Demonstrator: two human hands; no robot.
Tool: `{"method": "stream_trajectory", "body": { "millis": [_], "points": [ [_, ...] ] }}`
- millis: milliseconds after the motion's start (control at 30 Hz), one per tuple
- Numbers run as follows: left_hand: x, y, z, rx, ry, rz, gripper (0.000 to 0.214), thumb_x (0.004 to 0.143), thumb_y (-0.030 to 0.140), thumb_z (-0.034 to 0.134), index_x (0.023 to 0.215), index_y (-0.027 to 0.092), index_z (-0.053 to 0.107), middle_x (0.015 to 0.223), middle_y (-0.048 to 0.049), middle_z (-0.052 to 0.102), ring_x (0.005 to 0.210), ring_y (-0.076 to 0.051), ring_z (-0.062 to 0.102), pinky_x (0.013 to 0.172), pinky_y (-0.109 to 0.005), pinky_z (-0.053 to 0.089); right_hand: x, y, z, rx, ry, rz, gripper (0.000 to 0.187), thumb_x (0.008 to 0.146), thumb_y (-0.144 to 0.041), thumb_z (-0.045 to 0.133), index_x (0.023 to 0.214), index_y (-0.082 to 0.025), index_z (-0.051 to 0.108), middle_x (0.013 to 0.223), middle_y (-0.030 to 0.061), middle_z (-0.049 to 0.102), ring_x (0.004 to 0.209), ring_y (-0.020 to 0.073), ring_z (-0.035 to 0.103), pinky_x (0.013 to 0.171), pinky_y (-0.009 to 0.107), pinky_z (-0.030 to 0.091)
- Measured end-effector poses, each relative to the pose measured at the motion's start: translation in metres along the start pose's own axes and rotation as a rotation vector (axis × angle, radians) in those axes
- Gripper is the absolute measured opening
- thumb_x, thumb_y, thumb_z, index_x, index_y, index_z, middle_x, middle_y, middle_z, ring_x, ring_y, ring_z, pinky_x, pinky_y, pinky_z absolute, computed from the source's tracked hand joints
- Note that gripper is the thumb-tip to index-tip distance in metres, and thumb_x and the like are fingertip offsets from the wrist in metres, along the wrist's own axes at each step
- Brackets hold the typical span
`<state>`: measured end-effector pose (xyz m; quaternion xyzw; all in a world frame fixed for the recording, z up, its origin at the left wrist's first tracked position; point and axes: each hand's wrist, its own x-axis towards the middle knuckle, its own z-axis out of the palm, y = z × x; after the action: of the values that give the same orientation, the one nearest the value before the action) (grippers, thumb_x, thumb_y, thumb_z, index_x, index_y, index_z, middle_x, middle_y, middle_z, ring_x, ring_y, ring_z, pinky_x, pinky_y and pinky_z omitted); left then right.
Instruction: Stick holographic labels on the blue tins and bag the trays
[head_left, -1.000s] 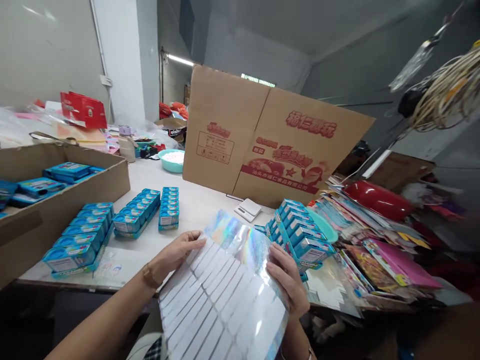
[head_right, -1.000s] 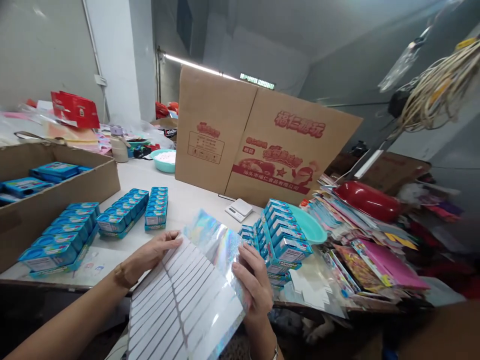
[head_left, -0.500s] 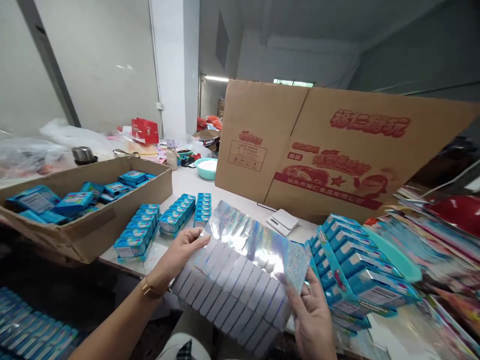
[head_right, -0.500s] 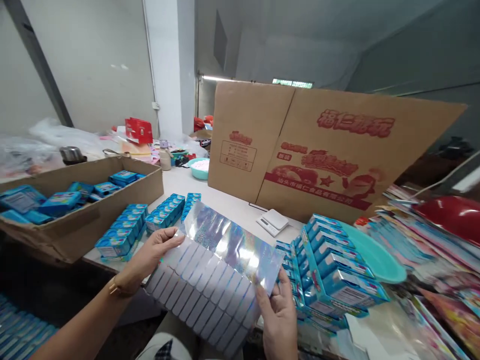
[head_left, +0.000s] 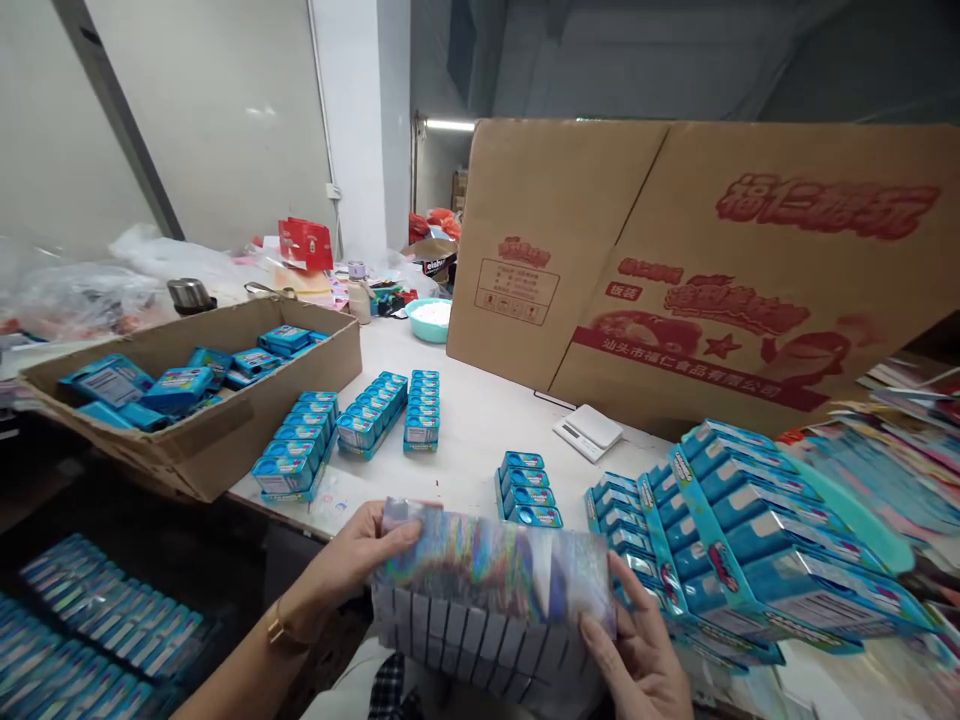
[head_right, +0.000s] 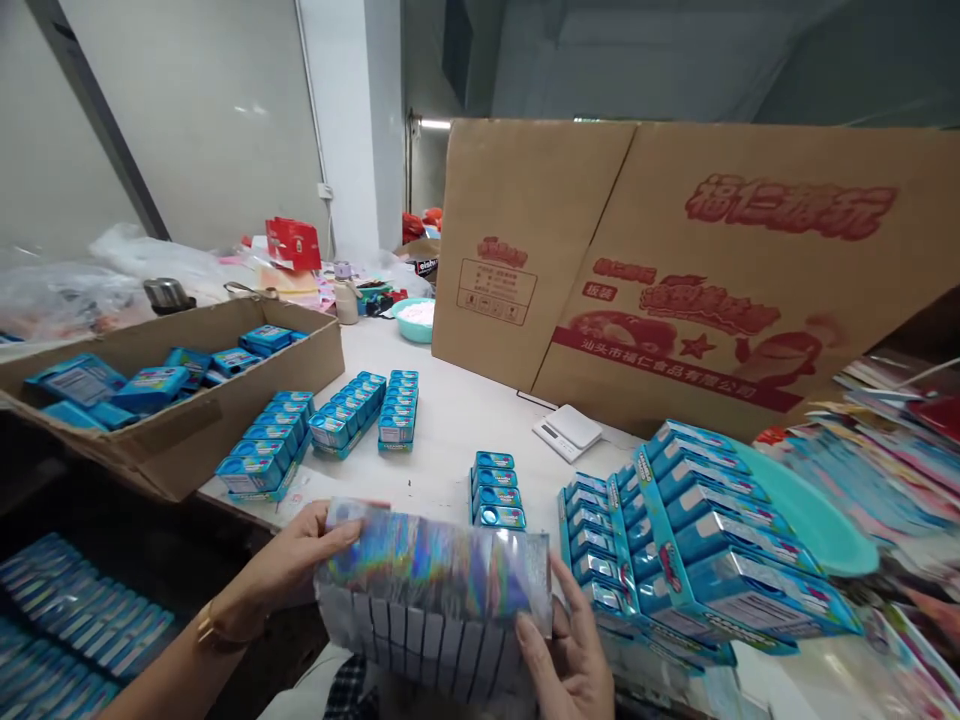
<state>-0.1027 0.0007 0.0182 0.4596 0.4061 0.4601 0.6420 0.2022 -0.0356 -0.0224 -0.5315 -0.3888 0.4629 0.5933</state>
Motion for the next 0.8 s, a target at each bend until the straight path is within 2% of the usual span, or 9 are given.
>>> {"method": "stream_trajectory", "body": {
  "millis": [67, 167, 233, 300, 400, 500, 600, 700, 800],
  "points": [
    [-0.001, -0.007, 0.01, 0.02, -0.048, -0.076, 0.042, 0.088, 0.054, 0.065, 0.078, 0.014, 0.071, 0.066, -0.0023, 0.059, 0.056, -0.012, 0.049, 0.056, -0.024, 0.038, -0.005, 0.005, -0.014, -0.204, 0.089, -0.091, 0.075, 0.079, -0.054, 0.075, 0.144, -0.027, 0.051, 0.122, 0.0108, 0.071, 0.108, 0.0326, 0.069, 0.087, 0.042, 0.057],
    [-0.003, -0.017, 0.029, 0.135, -0.122, -0.064, 0.051, 0.092, 0.058, 0.056, 0.065, 0.015, 0.061, 0.061, 0.0014, 0.046, 0.057, -0.011, 0.037, 0.056, -0.024, 0.032, -0.007, 0.008, -0.03, -0.599, 0.224, -0.588, 0.058, 0.079, -0.041, 0.077, 0.134, -0.028, 0.063, 0.126, 0.011, 0.067, 0.11, 0.0357, 0.065, 0.095, 0.049, 0.052],
    [-0.004, -0.021, 0.042, 0.211, -0.176, -0.051, 0.051, 0.092, 0.058, 0.055, 0.062, 0.017, 0.051, 0.062, 0.0031, 0.039, 0.059, -0.011, 0.031, 0.056, -0.025, 0.028, -0.007, 0.007, -0.025, -0.784, 0.075, -0.954, 0.05, 0.081, -0.032, 0.076, 0.13, -0.031, 0.066, 0.127, 0.0097, 0.067, 0.112, 0.036, 0.064, 0.1, 0.052, 0.047],
    [-0.006, -0.02, 0.053, 0.232, -0.254, -0.056, 0.051, 0.093, 0.059, 0.053, 0.063, 0.018, 0.046, 0.063, 0.0035, 0.036, 0.061, -0.011, 0.028, 0.055, -0.025, 0.025, -0.006, 0.004, -0.008, -0.887, -0.175, -1.127, 0.05, 0.085, -0.027, 0.071, 0.133, -0.029, 0.062, 0.123, 0.0093, 0.07, 0.109, 0.0342, 0.066, 0.099, 0.052, 0.047],
    [-0.01, -0.014, 0.06, 0.206, -0.309, -0.076, 0.05, 0.094, 0.06, 0.05, 0.068, 0.017, 0.052, 0.066, 0.0021, 0.04, 0.062, -0.012, 0.031, 0.056, -0.025, 0.026, -0.005, 0.003, 0.026, -0.858, -0.365, -1.092, 0.047, 0.091, -0.018, 0.061, 0.137, -0.022, 0.055, 0.105, 0.0089, 0.074, 0.091, 0.0264, 0.07, 0.084, 0.042, 0.054],
    [-0.014, -0.011, 0.056, 0.225, -0.217, -0.09, 0.052, 0.093, 0.06, 0.05, 0.066, 0.016, 0.058, 0.063, 0.0014, 0.045, 0.06, -0.013, 0.034, 0.056, -0.026, 0.029, -0.006, 0.006, 0.047, -0.728, -0.455, -0.984, 0.04, 0.096, -0.02, 0.056, 0.135, -0.02, 0.053, 0.089, 0.0065, 0.072, 0.075, 0.0214, 0.066, 0.066, 0.033, 0.054],
    [-0.016, -0.014, 0.047, 0.259, -0.138, -0.08, 0.054, 0.095, 0.057, 0.05, 0.065, 0.014, 0.064, 0.062, -0.0011, 0.054, 0.061, -0.014, 0.043, 0.061, -0.026, 0.036, -0.01, 0.005, 0.055, -0.684, -0.55, -0.787, 0.029, 0.096, -0.026, 0.057, 0.125, -0.021, 0.059, 0.087, 0.0052, 0.068, 0.077, 0.0209, 0.064, 0.066, 0.031, 0.052],
    [-0.017, -0.021, 0.043, 0.253, -0.122, -0.08, 0.051, 0.096, 0.053, 0.051, 0.069, 0.013, 0.071, 0.067, -0.0049, 0.064, 0.064, -0.016, 0.053, 0.063, -0.026, 0.041, -0.011, -0.004, 0.057, -0.631, -0.659, -0.546, 0.01, 0.097, -0.023, 0.057, 0.102, -0.022, 0.066, 0.083, 0.0025, 0.064, 0.079, 0.0182, 0.062, 0.068, 0.028, 0.047],
    [-0.018, -0.026, 0.045, 0.245, -0.033, -0.017, 0.027, 0.089, 0.042, 0.067, 0.088, 0.016, 0.075, 0.077, -0.0048, 0.068, 0.068, -0.017, 0.059, 0.064, -0.025, 0.046, -0.006, -0.015, 0.057, -0.594, -0.704, -0.444, 0.015, 0.099, -0.023, 0.055, 0.089, -0.021, 0.066, 0.078, 0.0003, 0.061, 0.074, 0.0147, 0.06, 0.066, 0.026, 0.043]
  ]
}}
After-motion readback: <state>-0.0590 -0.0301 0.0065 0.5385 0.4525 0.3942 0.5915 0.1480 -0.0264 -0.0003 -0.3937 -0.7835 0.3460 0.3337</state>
